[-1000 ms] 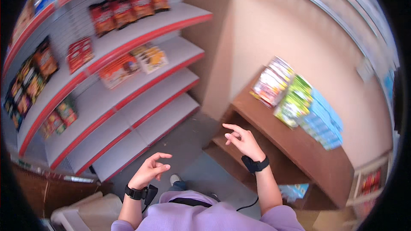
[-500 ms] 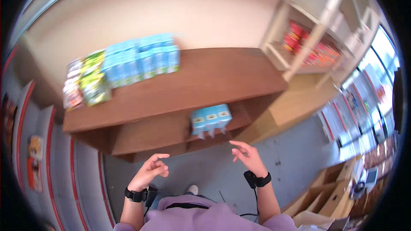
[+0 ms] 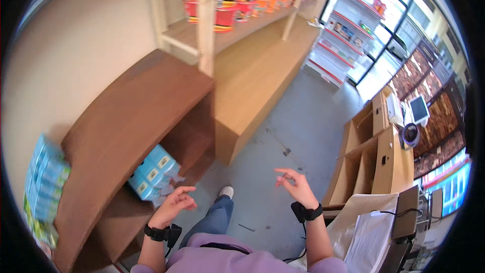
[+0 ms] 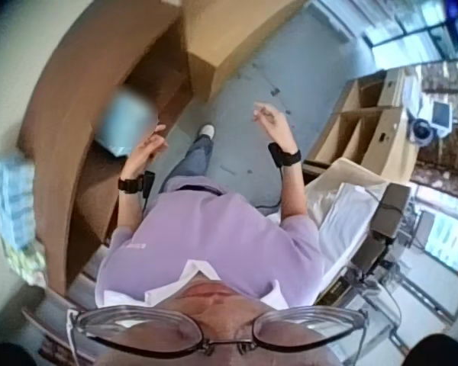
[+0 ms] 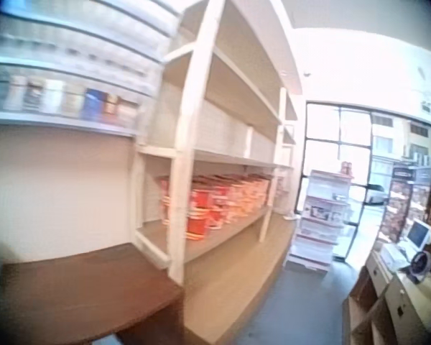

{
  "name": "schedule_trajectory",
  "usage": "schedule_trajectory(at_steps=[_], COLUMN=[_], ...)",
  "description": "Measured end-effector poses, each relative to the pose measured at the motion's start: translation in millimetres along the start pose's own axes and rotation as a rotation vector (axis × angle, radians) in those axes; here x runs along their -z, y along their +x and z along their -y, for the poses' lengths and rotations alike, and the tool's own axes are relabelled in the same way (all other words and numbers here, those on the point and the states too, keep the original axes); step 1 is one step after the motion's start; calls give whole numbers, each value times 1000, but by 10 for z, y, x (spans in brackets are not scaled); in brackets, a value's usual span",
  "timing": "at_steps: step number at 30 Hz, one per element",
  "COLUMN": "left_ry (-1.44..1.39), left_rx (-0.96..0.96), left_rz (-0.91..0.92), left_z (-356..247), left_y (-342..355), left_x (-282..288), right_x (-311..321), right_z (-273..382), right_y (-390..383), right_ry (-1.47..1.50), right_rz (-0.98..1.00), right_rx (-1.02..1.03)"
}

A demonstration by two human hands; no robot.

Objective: Picking up multiple snack items from one shelf and organizing them onto another shelf.

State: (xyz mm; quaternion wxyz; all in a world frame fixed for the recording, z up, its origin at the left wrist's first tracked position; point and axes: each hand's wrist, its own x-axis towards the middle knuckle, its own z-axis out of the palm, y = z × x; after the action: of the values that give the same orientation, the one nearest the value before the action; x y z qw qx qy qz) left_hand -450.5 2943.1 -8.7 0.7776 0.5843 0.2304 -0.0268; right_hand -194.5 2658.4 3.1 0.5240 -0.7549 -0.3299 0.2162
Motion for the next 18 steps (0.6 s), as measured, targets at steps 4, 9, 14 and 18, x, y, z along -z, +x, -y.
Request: schedule_trajectory(at_steps=[4,9,14,18], left_ry=[53,156,265,253], left_rx=[13,68,70,39], left_rz=[41,248,475,516], left_z=[-440,-1173,-1555,-1620], left_y=[1234,2724,4130,5144], left_x=[-192,-792,-1508,-2130], right_x=[648,1534,2395,3060], right_z=[-136,-397,-1026,-1597], right_y=[625,962,785,834], right_ry=[-101,-36,96,99], right_rz=[-109,-280,-671,-803], right_rx=[-151,-208,-404,-519])
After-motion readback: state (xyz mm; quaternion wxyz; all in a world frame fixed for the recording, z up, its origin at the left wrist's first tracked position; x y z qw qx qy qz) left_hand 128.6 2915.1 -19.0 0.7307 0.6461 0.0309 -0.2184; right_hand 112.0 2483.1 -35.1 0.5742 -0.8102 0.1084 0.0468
